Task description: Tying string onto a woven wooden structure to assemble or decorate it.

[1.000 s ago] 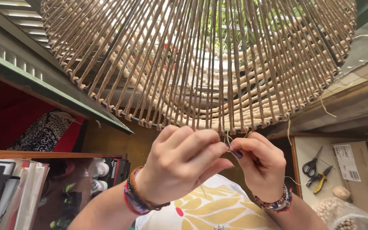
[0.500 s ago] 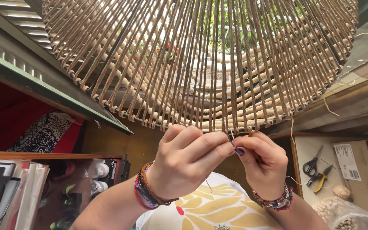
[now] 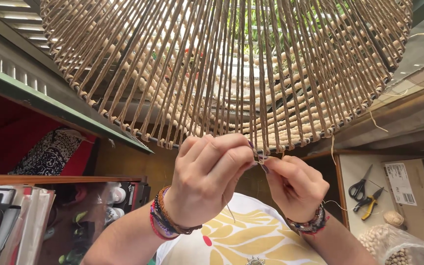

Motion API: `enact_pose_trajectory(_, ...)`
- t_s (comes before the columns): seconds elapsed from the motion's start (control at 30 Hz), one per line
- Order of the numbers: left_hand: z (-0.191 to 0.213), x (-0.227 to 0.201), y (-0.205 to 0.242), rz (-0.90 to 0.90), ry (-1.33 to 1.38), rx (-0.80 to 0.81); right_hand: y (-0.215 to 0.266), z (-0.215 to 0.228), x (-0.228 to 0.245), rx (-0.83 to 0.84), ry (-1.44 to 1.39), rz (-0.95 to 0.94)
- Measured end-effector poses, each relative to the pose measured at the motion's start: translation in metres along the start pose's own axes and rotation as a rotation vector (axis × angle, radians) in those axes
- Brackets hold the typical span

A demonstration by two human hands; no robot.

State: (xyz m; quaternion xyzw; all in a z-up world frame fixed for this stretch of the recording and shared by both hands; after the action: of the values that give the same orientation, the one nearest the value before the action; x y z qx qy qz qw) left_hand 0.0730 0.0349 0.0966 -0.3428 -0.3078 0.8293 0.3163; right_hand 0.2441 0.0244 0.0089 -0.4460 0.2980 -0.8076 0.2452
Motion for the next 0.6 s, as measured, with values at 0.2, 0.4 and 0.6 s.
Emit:
enact_pose_trajectory(0.2, 0.003, 0.005, -0.004, 0.048, -0.031, -0.023, -0.005, -0.008, 0.001, 0.045, 0.140, 0.080)
enact_pose_trajectory(0.4, -0.006, 0.003, -0.007, -0.002, 0.243, 0.149, 0.016, -0.013, -0.016, 0.010, 0.158, 0.178)
enact_pose_trajectory(0.6, -0.008, -0.005, -0.017, -0.177, 0.044, 0.186, 0.016, -0.014, -0.020, 0.025, 0.140, 0.181)
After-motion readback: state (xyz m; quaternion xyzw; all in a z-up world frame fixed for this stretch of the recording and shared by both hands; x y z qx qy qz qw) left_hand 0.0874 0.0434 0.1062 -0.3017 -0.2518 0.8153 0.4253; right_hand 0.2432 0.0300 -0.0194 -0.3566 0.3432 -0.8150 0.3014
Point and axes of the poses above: each hand's wrist, its own y-axis away from the middle knuckle, its own z-axis out of the back of the hand, x = y × z, the point moved 8 cm from there along -y, towards the middle knuckle, and after that the axes turned 1 degree about z, right-handed, at the moved point
